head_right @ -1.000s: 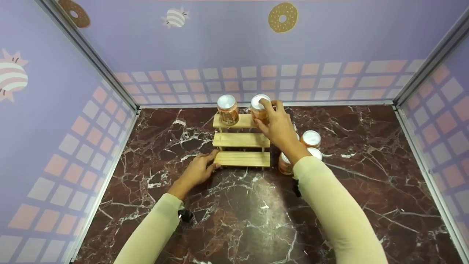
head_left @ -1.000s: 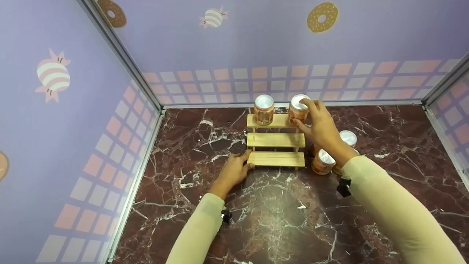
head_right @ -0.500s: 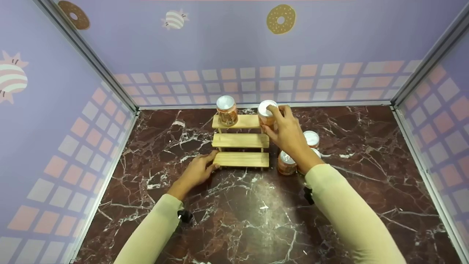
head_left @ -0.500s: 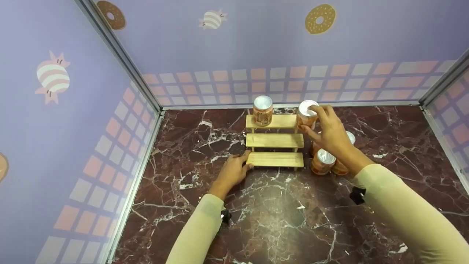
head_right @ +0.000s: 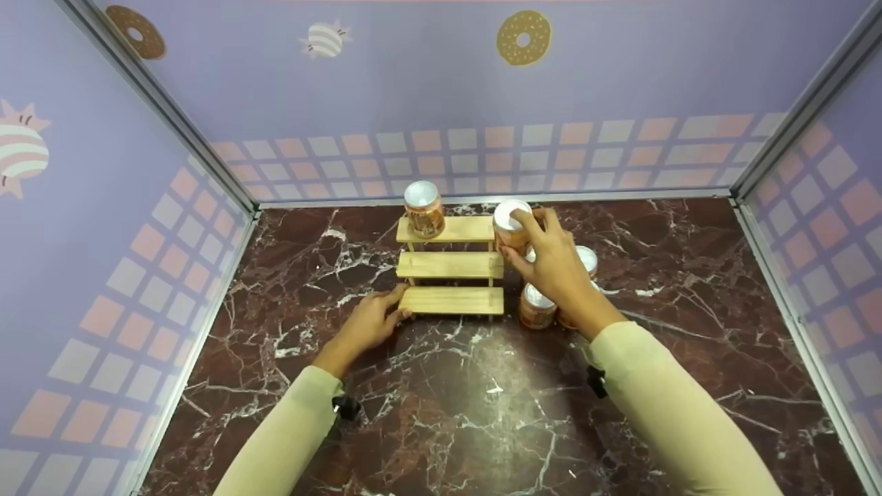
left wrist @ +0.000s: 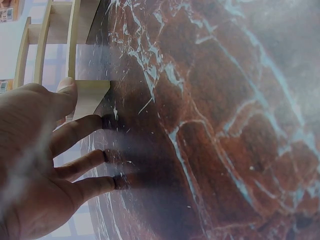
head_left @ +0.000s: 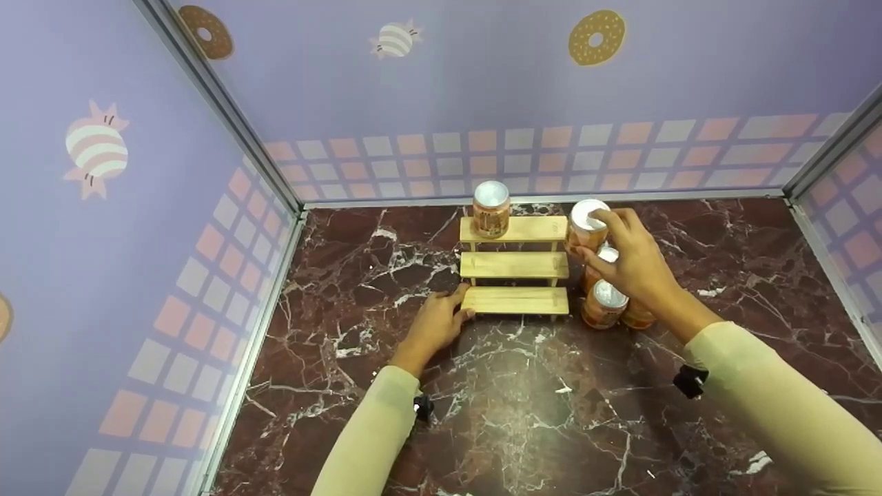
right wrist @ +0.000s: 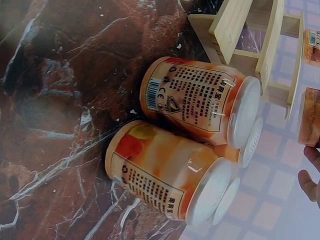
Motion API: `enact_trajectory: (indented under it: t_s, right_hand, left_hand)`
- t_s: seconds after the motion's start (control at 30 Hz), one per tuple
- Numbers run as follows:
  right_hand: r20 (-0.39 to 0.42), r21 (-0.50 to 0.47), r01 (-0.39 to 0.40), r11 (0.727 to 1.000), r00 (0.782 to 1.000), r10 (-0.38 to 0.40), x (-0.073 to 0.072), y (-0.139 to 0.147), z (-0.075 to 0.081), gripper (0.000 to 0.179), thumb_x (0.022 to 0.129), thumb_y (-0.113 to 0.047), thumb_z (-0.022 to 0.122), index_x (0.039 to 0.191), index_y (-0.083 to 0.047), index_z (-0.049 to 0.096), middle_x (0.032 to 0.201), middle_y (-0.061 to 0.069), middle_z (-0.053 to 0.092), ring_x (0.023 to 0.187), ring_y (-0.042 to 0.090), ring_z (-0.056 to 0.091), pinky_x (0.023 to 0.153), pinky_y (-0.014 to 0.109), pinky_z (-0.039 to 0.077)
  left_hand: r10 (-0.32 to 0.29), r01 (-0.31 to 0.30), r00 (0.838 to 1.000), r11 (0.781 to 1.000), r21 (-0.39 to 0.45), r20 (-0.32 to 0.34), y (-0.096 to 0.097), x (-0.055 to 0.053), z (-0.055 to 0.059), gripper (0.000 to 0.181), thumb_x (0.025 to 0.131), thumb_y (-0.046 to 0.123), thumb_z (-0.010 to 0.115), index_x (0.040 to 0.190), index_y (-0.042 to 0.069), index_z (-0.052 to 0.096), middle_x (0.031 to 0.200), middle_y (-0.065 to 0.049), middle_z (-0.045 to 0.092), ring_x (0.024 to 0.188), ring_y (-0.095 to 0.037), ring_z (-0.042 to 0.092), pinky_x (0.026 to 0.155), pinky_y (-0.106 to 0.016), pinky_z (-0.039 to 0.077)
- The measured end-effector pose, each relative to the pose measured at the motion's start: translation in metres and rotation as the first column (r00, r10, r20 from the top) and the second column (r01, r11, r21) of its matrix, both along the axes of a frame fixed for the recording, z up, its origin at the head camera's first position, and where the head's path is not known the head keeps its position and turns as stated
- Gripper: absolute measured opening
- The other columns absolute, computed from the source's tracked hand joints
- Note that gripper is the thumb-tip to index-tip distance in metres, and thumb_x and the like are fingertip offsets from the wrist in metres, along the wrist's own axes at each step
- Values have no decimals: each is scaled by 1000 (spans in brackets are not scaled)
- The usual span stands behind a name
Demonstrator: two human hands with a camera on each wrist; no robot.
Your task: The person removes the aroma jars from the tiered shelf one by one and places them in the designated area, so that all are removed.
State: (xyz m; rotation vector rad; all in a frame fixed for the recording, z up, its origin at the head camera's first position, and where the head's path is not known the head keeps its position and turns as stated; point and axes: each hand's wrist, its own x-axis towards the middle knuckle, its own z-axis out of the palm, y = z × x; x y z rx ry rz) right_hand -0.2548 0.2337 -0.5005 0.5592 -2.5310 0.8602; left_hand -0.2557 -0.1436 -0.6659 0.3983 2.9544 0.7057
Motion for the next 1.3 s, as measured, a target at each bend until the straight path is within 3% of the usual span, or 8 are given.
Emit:
enact_trajectory:
  t_s: [0.17, 0.27, 0.43, 0.7, 0.9, 1.0, 1.23, 1.3]
  right_hand:
    - [-11, 15, 3, 1000, 1000, -3, 7, 4, -3, 60, 94, -18, 90, 144, -10, 59, 134, 29, 61, 97, 47, 68, 81, 64, 61]
    - [-5, 26, 10, 1000, 1000, -10, 11, 7, -5, 60, 94, -18, 90, 144, -11, 59, 136, 29, 61, 99, 48, 68, 83, 67, 62]
    - [18, 40, 17, 999, 1000, -18, 18, 12, -5, 60, 95, -18, 89, 146, -13, 59, 138, 27, 60, 90, 42, 66, 74, 61, 61]
    - [0, 42, 5, 999, 1000, -5, 27, 20, -5, 61, 92, -15, 91, 144, -12, 59, 135, 30, 61, 98, 49, 68, 83, 69, 61]
    - [4, 35, 12, 999, 1000, -13, 34, 25, -6, 61, 92, -16, 91, 144, -13, 60, 136, 30, 60, 111, 57, 67, 90, 75, 59]
    - [-14, 27, 8, 1000, 1000, -7, 38, 27, -8, 61, 90, -15, 92, 143, -12, 61, 134, 30, 62, 106, 54, 68, 85, 72, 60]
    - [-58, 26, -14, 1000, 998, 15, 44, 32, -11, 62, 88, -11, 93, 142, -10, 63, 128, 31, 64, 90, 45, 68, 79, 66, 58]
    - [-56, 29, -10, 1000, 998, 11, 46, 33, -12, 63, 88, -11, 93, 142, -10, 62, 128, 31, 64, 90, 45, 68, 81, 69, 58]
  left_hand:
    - [-7, 7, 1000, 1000, 18, 13, 4, 12, 28, 62, 109, 45, 69, 165, 26, 52, 145, -27, 71, 146, -49, 58, 121, -66, 49]
    - [-13, 13, 1000, 1000, -9, -14, 4, 12, 26, 59, 110, 45, 68, 164, 27, 53, 143, -26, 72, 142, -48, 62, 118, -65, 52]
    - [-9, 9, 999, 1000, 6, -44, 0, 3, 1, 62, 109, 51, 65, 165, 30, 52, 143, -25, 73, 142, -49, 62, 119, -65, 52]
    - [-3, 4, 1000, 1000, 19, -14, 6, 17, 37, 62, 107, 41, 73, 163, 21, 56, 143, -27, 72, 142, -51, 61, 120, -66, 51]
    - [5, -4, 1000, 999, 38, -20, 5, 15, 30, 62, 107, 44, 72, 163, 23, 56, 145, -27, 71, 144, -50, 60, 122, -66, 49]
    - [3, -1, 999, 999, 44, -36, 3, 12, 22, 62, 106, 46, 72, 163, 25, 56, 144, -26, 72, 143, -49, 61, 122, -65, 49]
    - [8, -6, 999, 999, 36, -34, 6, 17, 33, 61, 107, 46, 71, 163, 26, 56, 145, -28, 71, 143, -50, 61, 120, -66, 51]
    - [10, -8, 999, 998, 60, -32, 4, 11, 21, 61, 107, 46, 72, 163, 27, 56, 146, -28, 70, 142, -51, 61, 119, -67, 51]
